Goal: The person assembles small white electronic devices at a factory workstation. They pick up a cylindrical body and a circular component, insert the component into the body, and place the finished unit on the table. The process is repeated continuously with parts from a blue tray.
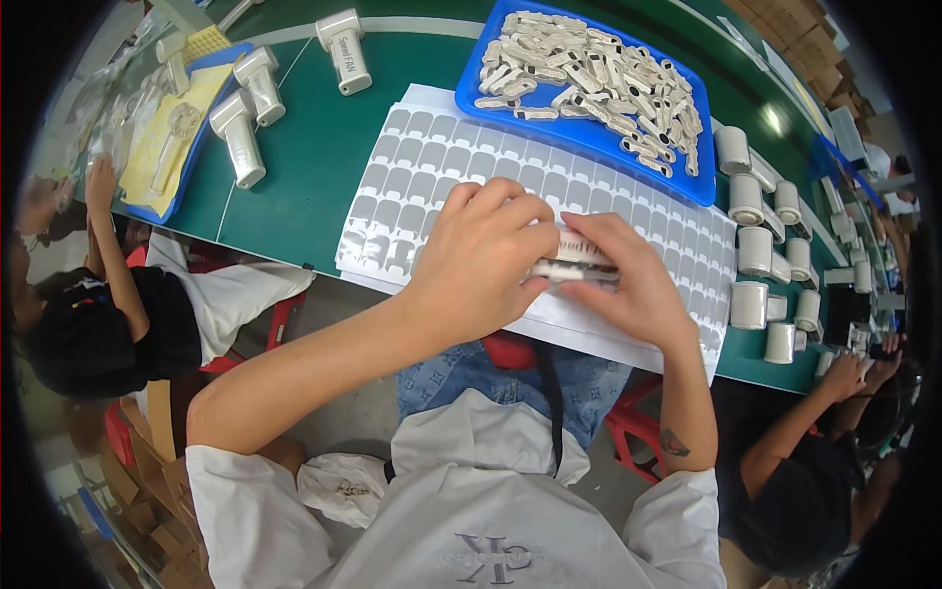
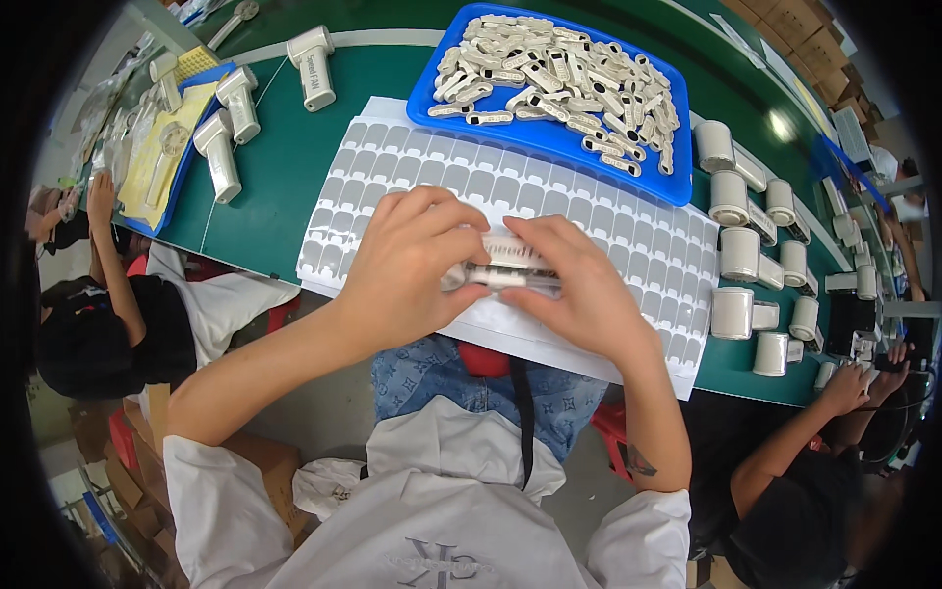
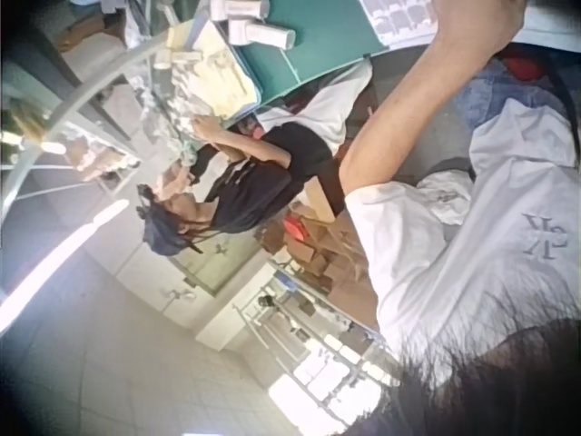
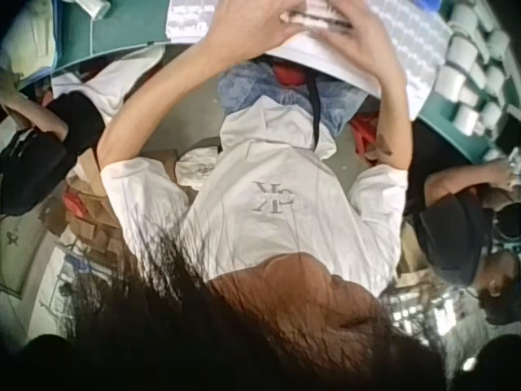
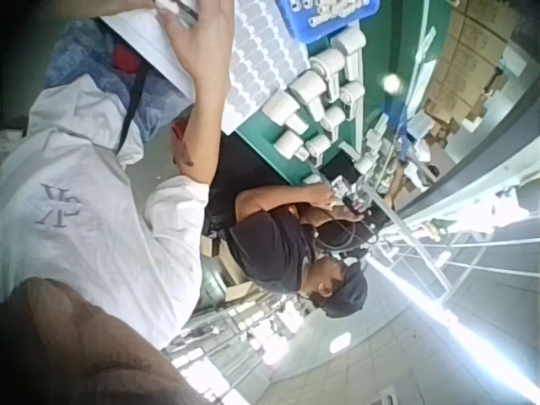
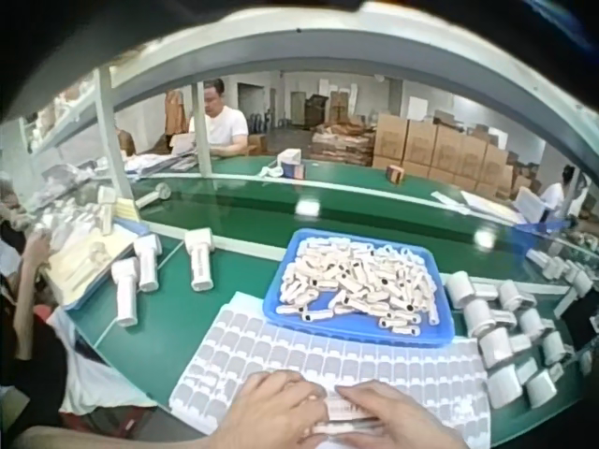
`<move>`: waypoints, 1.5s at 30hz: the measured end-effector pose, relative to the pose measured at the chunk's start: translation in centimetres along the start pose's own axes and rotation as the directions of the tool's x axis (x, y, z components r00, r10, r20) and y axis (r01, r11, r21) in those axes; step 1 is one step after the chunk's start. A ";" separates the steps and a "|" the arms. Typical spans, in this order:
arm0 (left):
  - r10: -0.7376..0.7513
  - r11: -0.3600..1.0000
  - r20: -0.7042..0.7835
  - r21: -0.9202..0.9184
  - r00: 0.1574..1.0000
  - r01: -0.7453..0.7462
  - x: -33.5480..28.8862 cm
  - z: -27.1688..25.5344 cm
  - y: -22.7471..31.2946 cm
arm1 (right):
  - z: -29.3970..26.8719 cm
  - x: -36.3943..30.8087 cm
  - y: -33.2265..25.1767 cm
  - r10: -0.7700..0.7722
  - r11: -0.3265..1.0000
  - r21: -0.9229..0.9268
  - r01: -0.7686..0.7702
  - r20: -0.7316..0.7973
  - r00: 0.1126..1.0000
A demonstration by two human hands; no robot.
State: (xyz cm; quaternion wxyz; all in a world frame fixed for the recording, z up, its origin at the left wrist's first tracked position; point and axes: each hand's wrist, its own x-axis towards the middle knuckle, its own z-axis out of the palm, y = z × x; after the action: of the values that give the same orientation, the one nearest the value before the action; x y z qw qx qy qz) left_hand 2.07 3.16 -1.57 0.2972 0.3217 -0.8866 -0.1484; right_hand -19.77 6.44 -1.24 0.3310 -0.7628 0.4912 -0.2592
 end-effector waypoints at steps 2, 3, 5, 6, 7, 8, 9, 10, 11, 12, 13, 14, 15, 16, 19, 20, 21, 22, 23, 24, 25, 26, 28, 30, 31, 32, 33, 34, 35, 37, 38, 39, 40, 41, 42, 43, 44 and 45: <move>-0.106 0.994 0.154 0.035 0.982 0.101 0.3 0.4 0.6 | 1.1 -0.7 0.4 -0.058 0.995 -0.087 0.057 -0.008 0.998; -0.159 0.987 0.226 0.063 0.961 0.149 0.4 0.4 0.8 | 1.7 -1.0 0.8 -0.133 0.975 -0.188 0.120 -0.058 0.989; -0.138 0.990 0.184 0.036 0.973 0.133 0.1 0.6 0.8 | 2.0 -1.3 0.9 -0.157 0.963 -0.234 0.133 -0.087 0.984; -0.124 0.992 0.173 0.019 0.977 0.122 -0.1 0.9 0.7 | 2.2 -1.5 1.0 -0.160 0.959 -0.252 0.130 -0.106 0.981; -0.126 0.992 0.149 0.015 0.981 0.125 -0.3 1.1 0.6 | 2.4 -1.5 1.3 -0.165 0.964 -0.232 0.131 -0.135 0.977; -0.128 0.992 0.126 0.011 0.984 0.128 -0.3 1.4 0.6 | 2.6 -1.5 1.4 -0.161 0.968 -0.219 0.124 -0.158 0.974; -0.133 0.991 0.093 0.013 0.987 0.132 -0.3 1.4 0.5 | 2.8 -1.4 1.4 -0.166 0.970 -0.208 0.128 -0.177 0.970; -0.117 0.993 0.081 0.021 0.990 0.116 -0.4 1.8 0.3 | 2.8 -1.3 1.4 -0.172 0.971 -0.198 0.133 -0.195 0.966; -0.101 0.995 0.068 0.029 0.993 0.100 -0.4 2.3 0.1 | 2.6 -1.1 1.4 -0.152 0.977 -0.175 0.119 -0.189 0.970; -0.091 0.995 0.058 0.036 0.994 0.089 -0.4 2.4 0.2 | 2.4 -1.1 1.4 -0.129 0.984 -0.148 0.103 -0.178 0.976; -0.100 0.995 0.062 0.034 0.993 0.098 -0.5 2.5 0.3 | 2.3 -1.2 1.4 -0.107 0.989 -0.122 0.087 -0.165 0.980; -0.110 0.994 0.064 0.032 0.992 0.108 -0.4 2.4 0.5 | 2.2 -1.4 1.5 -0.089 0.992 -0.098 0.074 -0.159 0.983; -0.111 0.993 0.062 0.040 0.992 0.108 0.0 2.1 0.4 | 2.1 -1.2 1.6 -0.081 0.995 -0.078 0.069 -0.161 0.984; -0.116 0.993 0.031 0.008 0.993 0.116 0.2 1.9 0.3 | 2.1 -1.0 1.6 -0.074 0.996 -0.056 0.066 -0.161 0.984; -0.163 0.983 -0.065 -0.091 0.984 0.157 -0.7 2.6 0.4 | 2.3 -0.9 1.5 -0.060 0.997 -0.061 0.050 -0.182 0.982; -0.189 0.977 -0.097 -0.120 0.977 0.177 -0.8 2.8 0.1 | 2.8 -0.6 1.5 -0.053 0.998 -0.030 0.048 -0.173 0.983; -0.234 0.968 -0.069 -0.109 0.970 0.226 -0.7 2.5 0.4 | 2.9 -0.5 1.4 -0.010 1.000 0.021 0.014 -0.187 0.982; -0.277 0.958 -0.048 -0.094 0.960 0.272 -0.4 2.2 0.7 | 2.9 -0.6 1.3 0.029 0.997 0.070 -0.015 -0.197 0.980; -0.267 0.960 -0.033 -0.095 0.963 0.263 -0.2 2.5 0.7 | 2.9 -0.7 1.2 0.031 0.997 0.072 -0.018 -0.189 0.981; -0.254 0.963 -0.021 -0.101 0.967 0.251 -0.1 2.8 0.3 | 2.8 -0.8 1.5 0.033 0.997 0.068 -0.020 -0.183 0.982; -0.248 0.964 0.004 -0.102 0.969 0.247 0.3 2.6 0.2 | 2.4 -1.2 2.2 0.042 0.993 0.111 -0.025 -0.146 0.988; -0.229 0.965 0.038 -0.119 0.973 0.232 1.1 2.6 0.4 | 1.8 -1.4 2.8 0.067 0.988 0.144 -0.049 -0.116 0.991; -0.236 0.951 0.001 -0.205 0.972 0.231 0.5 2.7 0.0 | 1.6 -1.8 3.1 0.008 0.948 0.311 0.072 -0.246 0.969; -0.256 0.926 -0.124 -0.314 0.959 0.207 -0.1 2.5 -1.4 | 0.9 -2.0 3.8 0.007 0.922 0.363 0.135 -0.365 0.931; -0.287 0.909 -0.169 -0.358 0.943 0.212 -0.6 0.9 -1.1 | 0.2 -2.6 3.4 0.023 0.942 0.315 0.114 -0.400 0.916; -0.277 0.901 -0.202 -0.394 0.939 0.181 -0.9 0.6 -1.9 | -0.5 -2.8 2.8 0.041 0.960 0.266 0.085 -0.437 0.898; -0.237 0.917 -0.349 -0.388 0.907 0.090 -1.1 0.6 -2.3 | -0.7 -3.6 2.9 0.071 0.973 0.228 0.029 -0.419 0.905; -0.300 0.902 -0.414 -0.416 0.859 0.115 -1.4 0.3 -2.3 | -1.0 -4.1 3.0 0.103 0.982 0.189 -0.026 -0.411 0.906; -0.398 0.833 -0.418 -0.537 0.816 0.131 -1.8 -0.4 -2.4 | -1.5 -4.6 2.9 0.127 0.987 0.144 -0.073 -0.413 0.902; -0.518 0.686 -0.449 -0.727 0.728 0.039 -2.3 -2.2 -2.0 | -1.6 -4.8 1.8 0.091 0.988 -0.081 -0.132 -0.386 0.918; -0.568 0.658 -0.530 -0.752 0.630 -0.040 -2.7 -1.4 -3.1 | -1.6 -4.9 1.5 0.084 0.980 -0.146 -0.139 -0.330 0.940; -0.610 0.599 -0.520 -0.796 0.598 -0.081 -2.7 -1.5 -3.3 | -1.6 -5.7 1.6 0.069 0.973 -0.190 -0.135 -0.321 0.945; -0.648 0.552 -0.516 -0.825 0.561 -0.122 -2.6 -2.0 -3.6 | -1.6 -6.0 1.9 0.040 0.967 -0.228 -0.114 -0.305 0.951; -0.651 0.555 -0.528 -0.821 0.546 -0.133 -2.5 -1.7 -3.9 | -1.8 -6.2 2.0 0.010 0.959 -0.267 -0.090 -0.285 0.958; -0.657 0.567 -0.541 -0.814 0.525 -0.130 -2.9 -1.6 -4.2 | -1.7 -6.3 2.0 0.020 0.957 -0.272 -0.102 -0.288 0.957; -0.648 0.538 -0.525 -0.828 0.552 -0.157 -3.1 -1.8 -4.4 | -1.8 -6.3 1.8 0.028 0.955 -0.276 -0.111 -0.289 0.957; -0.657 0.526 -0.506 -0.839 0.559 -0.141 -3.2 -1.8 -4.5 | -1.8 -6.3 1.7 0.034 0.952 -0.281 -0.119 -0.288 0.957; -0.667 0.507 -0.483 -0.852 0.567 -0.129 -3.3 -1.5 -4.6 | -1.7 -6.3 1.7 0.030 0.943 -0.309 -0.123 -0.288 0.957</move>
State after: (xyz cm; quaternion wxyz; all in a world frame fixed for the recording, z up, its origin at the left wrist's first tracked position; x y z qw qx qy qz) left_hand 7.29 1.79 -3.90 0.7278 0.3269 -0.4149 -0.4374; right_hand -24.40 11.28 -1.84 0.1387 -0.7425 0.5984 -0.2671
